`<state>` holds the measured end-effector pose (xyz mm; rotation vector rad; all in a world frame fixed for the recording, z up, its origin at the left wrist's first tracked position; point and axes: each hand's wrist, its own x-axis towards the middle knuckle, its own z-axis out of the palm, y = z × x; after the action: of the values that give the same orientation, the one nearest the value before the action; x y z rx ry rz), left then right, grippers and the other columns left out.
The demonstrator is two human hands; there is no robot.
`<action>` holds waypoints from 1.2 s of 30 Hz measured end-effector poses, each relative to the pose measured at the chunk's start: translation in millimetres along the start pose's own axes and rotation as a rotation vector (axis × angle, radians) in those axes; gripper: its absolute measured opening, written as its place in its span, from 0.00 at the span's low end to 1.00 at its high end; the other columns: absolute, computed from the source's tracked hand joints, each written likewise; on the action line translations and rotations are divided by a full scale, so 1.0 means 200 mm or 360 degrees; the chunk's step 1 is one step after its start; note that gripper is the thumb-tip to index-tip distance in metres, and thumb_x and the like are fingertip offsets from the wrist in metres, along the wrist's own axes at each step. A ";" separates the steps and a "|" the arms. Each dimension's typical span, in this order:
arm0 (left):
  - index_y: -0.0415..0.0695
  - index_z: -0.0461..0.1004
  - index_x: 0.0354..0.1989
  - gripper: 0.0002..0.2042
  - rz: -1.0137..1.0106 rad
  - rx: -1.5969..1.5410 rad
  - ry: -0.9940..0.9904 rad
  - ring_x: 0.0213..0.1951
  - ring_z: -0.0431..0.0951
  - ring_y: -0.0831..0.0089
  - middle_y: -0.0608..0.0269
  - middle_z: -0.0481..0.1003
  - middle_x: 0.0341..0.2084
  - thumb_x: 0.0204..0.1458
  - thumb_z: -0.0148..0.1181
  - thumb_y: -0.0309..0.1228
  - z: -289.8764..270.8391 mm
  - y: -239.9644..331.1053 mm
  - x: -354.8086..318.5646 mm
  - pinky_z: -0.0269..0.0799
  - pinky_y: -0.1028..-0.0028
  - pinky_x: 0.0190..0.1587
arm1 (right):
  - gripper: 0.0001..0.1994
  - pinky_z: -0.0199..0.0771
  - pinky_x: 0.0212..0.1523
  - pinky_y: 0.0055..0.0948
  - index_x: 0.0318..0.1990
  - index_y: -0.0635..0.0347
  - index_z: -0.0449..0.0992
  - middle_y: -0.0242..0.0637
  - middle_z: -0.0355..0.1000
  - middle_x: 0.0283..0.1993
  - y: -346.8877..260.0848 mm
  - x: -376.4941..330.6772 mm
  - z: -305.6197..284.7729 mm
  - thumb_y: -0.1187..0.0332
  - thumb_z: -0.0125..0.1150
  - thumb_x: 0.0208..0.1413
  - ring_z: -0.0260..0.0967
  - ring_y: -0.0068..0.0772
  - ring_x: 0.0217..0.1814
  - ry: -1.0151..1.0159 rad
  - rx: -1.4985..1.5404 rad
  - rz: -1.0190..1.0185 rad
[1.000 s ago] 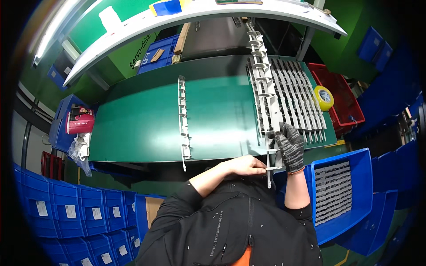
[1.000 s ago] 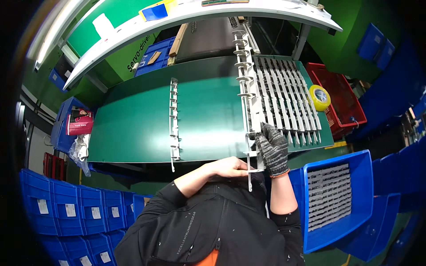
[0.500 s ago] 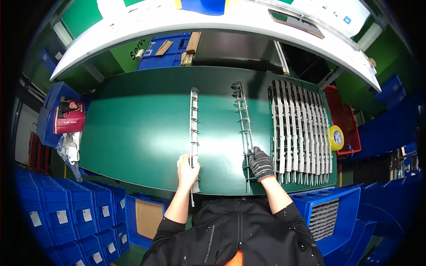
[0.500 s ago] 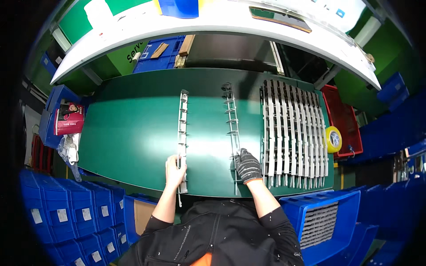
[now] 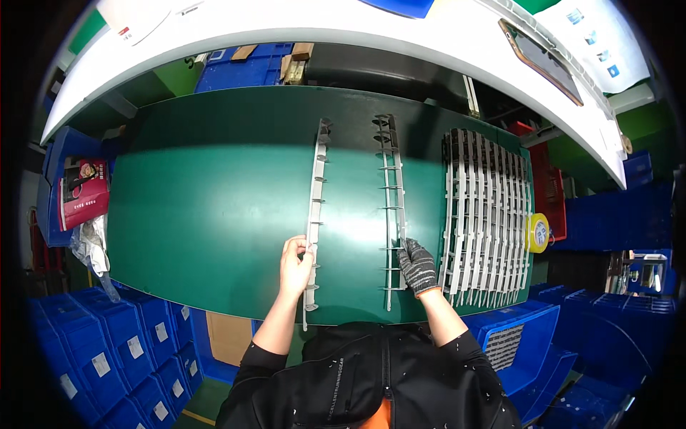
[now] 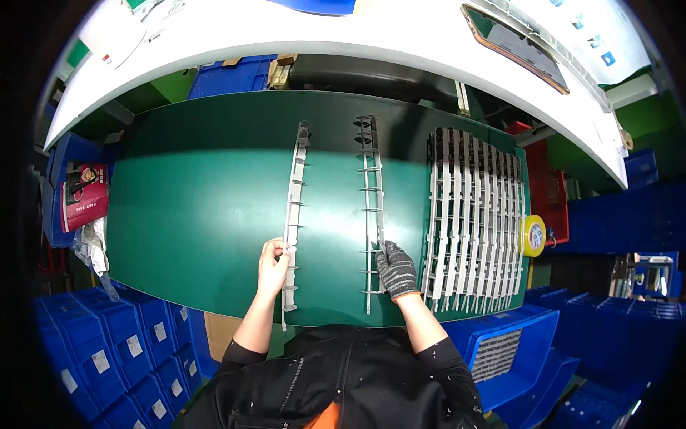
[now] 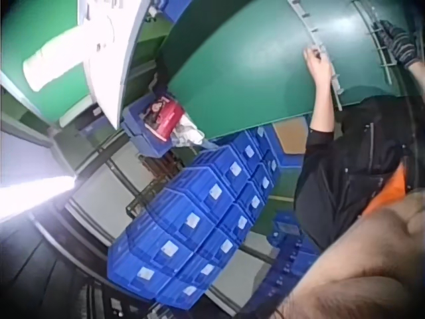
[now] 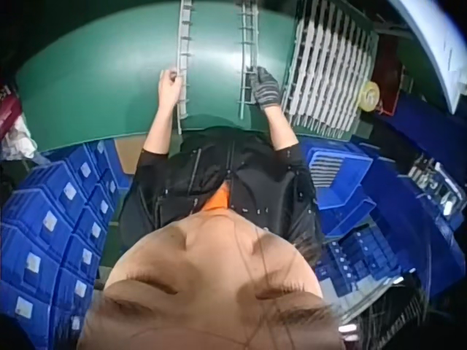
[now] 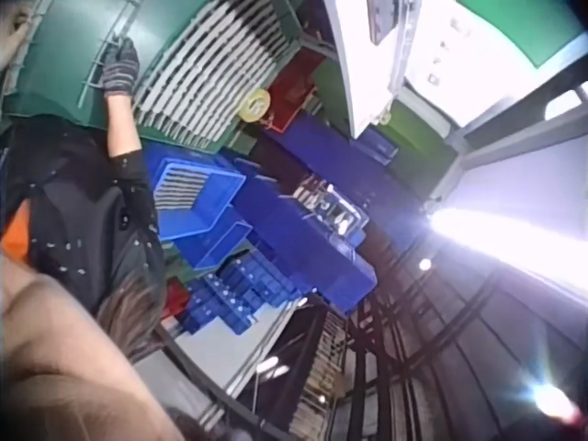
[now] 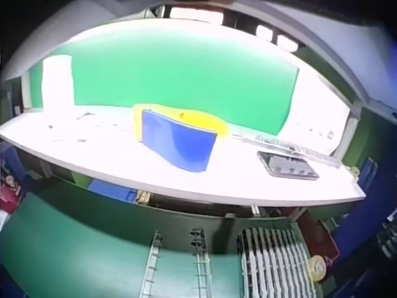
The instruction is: The person trims excess material from plastic parts using a small handheld blade and sets them on the table.
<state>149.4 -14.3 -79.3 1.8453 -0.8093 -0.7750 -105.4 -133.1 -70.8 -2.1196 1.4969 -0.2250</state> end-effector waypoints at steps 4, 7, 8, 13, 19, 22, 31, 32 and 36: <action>0.38 0.67 0.33 0.06 -0.0050 -0.0055 -0.0054 0.34 0.73 0.72 0.58 0.69 0.39 0.45 0.50 0.22 0.02 -0.01 0.01 0.66 0.78 0.29 | 0.16 0.66 0.48 0.37 0.43 0.66 0.71 0.53 0.69 0.42 0.00 -0.02 -0.01 0.63 0.52 0.51 0.67 0.50 0.45 0.0083 0.0042 -0.0055; 0.38 0.67 0.34 0.07 -0.0263 -0.0250 -0.0157 0.31 0.72 0.76 0.59 0.71 0.33 0.46 0.50 0.23 0.03 -0.09 0.01 0.65 0.78 0.28 | 0.16 0.67 0.48 0.37 0.42 0.67 0.71 0.52 0.69 0.42 0.02 -0.04 0.01 0.63 0.52 0.51 0.67 0.50 0.45 0.0058 0.0181 -0.0047; 0.39 0.67 0.35 0.07 -0.0362 -0.0346 -0.0245 0.28 0.71 0.79 0.61 0.72 0.26 0.47 0.49 0.24 0.02 -0.01 0.00 0.66 0.78 0.28 | 0.16 0.67 0.47 0.37 0.44 0.67 0.70 0.52 0.69 0.42 0.02 -0.05 0.00 0.64 0.51 0.51 0.67 0.50 0.45 0.0060 0.0160 -0.0095; 0.40 0.67 0.38 0.08 -0.0519 -0.0159 -0.0278 0.25 0.71 0.79 0.58 0.72 0.29 0.49 0.50 0.25 0.03 0.20 0.00 0.66 0.80 0.25 | 0.20 0.67 0.46 0.38 0.52 0.63 0.64 0.53 0.68 0.44 -0.03 -0.06 -0.11 0.69 0.50 0.50 0.67 0.50 0.44 0.0083 0.0237 -0.0153; 0.40 0.67 0.40 0.10 0.0360 0.0699 0.0457 0.36 0.72 0.56 0.53 0.66 0.41 0.48 0.50 0.24 0.17 0.32 -0.09 0.70 0.66 0.37 | 0.20 0.67 0.47 0.36 0.53 0.65 0.63 0.52 0.68 0.45 0.04 -0.11 -0.19 0.70 0.50 0.51 0.67 0.47 0.46 0.0371 0.0306 -0.0292; 0.41 0.68 0.42 0.12 0.0249 0.1031 0.0112 0.41 0.68 0.55 0.52 0.66 0.39 0.47 0.50 0.25 0.28 0.21 -0.14 0.65 0.64 0.44 | 0.20 0.65 0.51 0.36 0.52 0.66 0.63 0.53 0.66 0.48 0.13 -0.14 -0.11 0.68 0.49 0.51 0.64 0.49 0.49 -0.0102 -0.0004 -0.0141; 0.41 0.70 0.42 0.13 0.0073 0.0727 -0.0013 0.40 0.71 0.56 0.52 0.69 0.38 0.45 0.51 0.26 0.31 0.19 -0.30 0.65 0.68 0.45 | 0.24 0.68 0.46 0.39 0.55 0.65 0.59 0.55 0.68 0.43 0.12 -0.17 -0.18 0.68 0.49 0.49 0.67 0.50 0.43 -0.0349 0.0169 -0.0012; 0.41 0.70 0.42 0.14 0.0145 0.0736 -0.0003 0.39 0.72 0.58 0.52 0.69 0.37 0.44 0.52 0.27 0.30 0.18 -0.32 0.66 0.69 0.44 | 0.24 0.67 0.47 0.39 0.55 0.65 0.59 0.56 0.67 0.44 0.12 -0.18 -0.17 0.68 0.48 0.49 0.67 0.50 0.44 -0.0327 0.0166 -0.0059; 0.40 0.68 0.46 0.16 -0.0075 0.0212 0.0048 0.29 0.73 0.80 0.63 0.74 0.30 0.46 0.53 0.24 0.24 0.17 -0.30 0.68 0.80 0.34 | 0.23 0.62 0.53 0.38 0.54 0.67 0.60 0.55 0.65 0.49 0.06 -0.18 -0.18 0.67 0.48 0.50 0.63 0.49 0.51 -0.0109 0.0255 -0.0148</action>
<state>70.1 -2.1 -54.9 1.9960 -0.8174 -0.7365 -144.1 -115.4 -40.8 -2.0497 1.2982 -0.2930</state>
